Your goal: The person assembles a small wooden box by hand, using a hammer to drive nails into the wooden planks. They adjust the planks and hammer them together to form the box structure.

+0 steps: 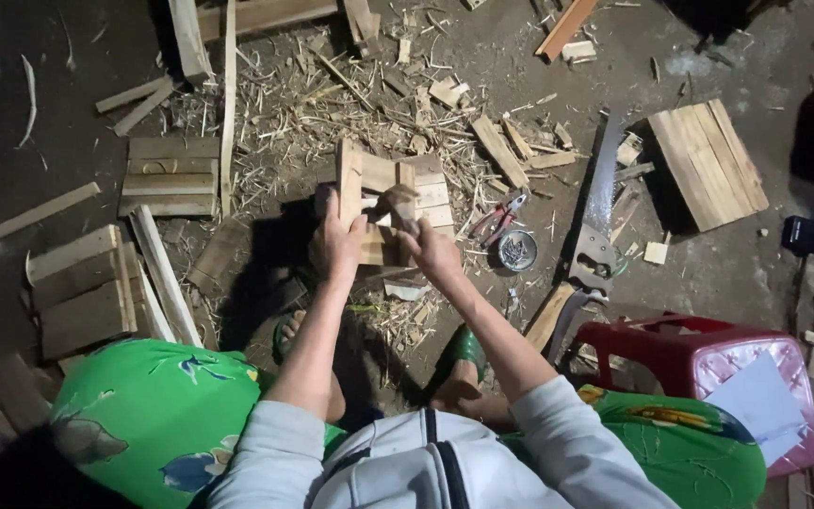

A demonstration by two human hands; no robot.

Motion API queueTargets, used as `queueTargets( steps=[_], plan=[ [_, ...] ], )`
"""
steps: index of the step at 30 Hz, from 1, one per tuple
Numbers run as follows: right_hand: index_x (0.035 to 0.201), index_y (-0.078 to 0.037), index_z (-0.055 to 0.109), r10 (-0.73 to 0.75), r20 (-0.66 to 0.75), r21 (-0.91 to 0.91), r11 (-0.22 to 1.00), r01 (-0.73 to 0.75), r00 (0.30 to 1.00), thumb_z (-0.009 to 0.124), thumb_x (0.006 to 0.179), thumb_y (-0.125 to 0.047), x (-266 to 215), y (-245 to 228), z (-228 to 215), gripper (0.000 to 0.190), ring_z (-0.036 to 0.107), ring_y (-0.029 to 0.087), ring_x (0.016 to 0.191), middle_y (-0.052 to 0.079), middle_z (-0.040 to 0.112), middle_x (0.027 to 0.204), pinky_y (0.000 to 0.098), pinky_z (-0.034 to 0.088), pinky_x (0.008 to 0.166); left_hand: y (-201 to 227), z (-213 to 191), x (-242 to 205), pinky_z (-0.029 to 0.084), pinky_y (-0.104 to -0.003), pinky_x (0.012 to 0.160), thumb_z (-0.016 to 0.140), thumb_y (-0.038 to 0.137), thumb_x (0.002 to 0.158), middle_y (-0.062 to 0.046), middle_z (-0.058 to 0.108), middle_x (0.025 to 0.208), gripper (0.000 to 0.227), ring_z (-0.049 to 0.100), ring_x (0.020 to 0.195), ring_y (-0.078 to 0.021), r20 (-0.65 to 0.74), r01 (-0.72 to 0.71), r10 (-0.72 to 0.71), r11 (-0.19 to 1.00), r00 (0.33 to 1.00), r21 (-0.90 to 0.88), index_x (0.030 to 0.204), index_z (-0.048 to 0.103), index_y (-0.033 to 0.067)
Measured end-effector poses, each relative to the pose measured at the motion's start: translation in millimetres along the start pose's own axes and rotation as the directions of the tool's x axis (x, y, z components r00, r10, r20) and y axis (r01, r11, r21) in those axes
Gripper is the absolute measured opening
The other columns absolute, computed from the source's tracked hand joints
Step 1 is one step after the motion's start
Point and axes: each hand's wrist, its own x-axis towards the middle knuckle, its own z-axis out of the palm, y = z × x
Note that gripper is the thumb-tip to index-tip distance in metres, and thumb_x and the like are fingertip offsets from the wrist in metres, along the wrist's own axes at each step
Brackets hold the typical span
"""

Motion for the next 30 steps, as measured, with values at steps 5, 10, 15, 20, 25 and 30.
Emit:
queueTargets(
  steps=[5,10,15,20,25,30],
  plan=[
    [0.077,-0.009,0.051,0.096,-0.372,0.556,0.820,0.138,0.923,0.077,0.091,-0.043,-12.8,-5.7,-20.5,0.044,0.067,0.029,0.061,0.016,0.060,0.055,0.0384,0.051,0.063,48.0,-14.2,-46.4,0.051,-0.060,0.099,0.059,0.030,0.095,-0.026,0.059,0.142,0.064,0.060,0.126,-0.0452,-0.061,-0.139,0.135,0.987,0.989,-0.080,0.157,0.041,0.0230],
    [0.091,-0.009,0.055,0.141,-0.399,0.616,0.773,0.151,0.906,0.079,0.088,-0.040,-31.8,-27.4,-66.7,0.040,0.064,0.029,0.065,0.016,0.060,0.065,0.0404,0.051,0.063,77.8,-2.7,-102.8,0.052,-0.067,0.095,0.051,0.017,0.100,-0.037,0.046,0.148,0.063,0.056,0.125,-0.0552,0.038,-0.338,0.347,0.928,0.937,-0.156,0.160,0.033,0.0203],
    [0.094,-0.009,0.055,0.243,-0.398,0.675,0.731,0.103,0.885,0.088,0.080,-0.042,4.4,20.4,-55.3,0.048,0.065,0.024,0.065,0.013,0.063,0.071,0.0319,0.052,0.053,49.7,38.9,-85.6,0.057,-0.060,0.086,0.055,0.031,0.093,-0.026,0.037,0.155,0.072,0.061,0.120,-0.0491,0.159,-0.528,0.528,0.848,0.835,-0.040,0.159,0.030,0.0175],
    [0.103,-0.012,0.057,0.260,-0.382,0.615,0.788,0.034,0.887,0.094,0.070,-0.050,-9.9,8.1,-85.6,0.062,0.068,0.034,0.086,0.018,0.068,0.087,0.0437,0.052,0.073,28.3,74.6,-64.0,0.059,-0.045,0.075,0.067,0.033,0.091,-0.010,0.057,0.107,0.039,0.068,0.096,-0.0385,0.026,-0.773,0.784,0.617,0.621,-0.146,0.123,0.062,0.0110],
    [0.106,-0.017,0.058,0.271,-0.349,0.585,0.811,-0.018,0.897,0.091,0.073,-0.048,0.0,31.1,-77.3,0.057,0.070,0.038,0.096,0.020,0.070,0.094,0.0461,0.054,0.079,52.5,31.4,-63.0,0.053,-0.046,0.088,0.071,0.051,0.092,-0.012,0.061,0.117,0.056,0.065,0.107,-0.0343,-0.226,-0.607,0.564,0.751,0.794,-0.258,0.132,0.052,0.0174],
    [0.108,-0.017,0.057,0.273,-0.319,0.567,0.822,-0.048,0.908,0.086,0.074,-0.052,-10.2,12.3,-89.1,0.056,0.071,0.041,0.100,0.021,0.072,0.097,0.0484,0.055,0.082,57.3,36.2,-36.7,0.051,-0.059,0.098,0.060,0.038,0.102,-0.019,0.063,0.136,0.047,0.063,0.118,-0.0469,-0.129,-0.558,0.544,0.797,0.829,-0.231,0.144,0.049,0.0203]
  ],
)
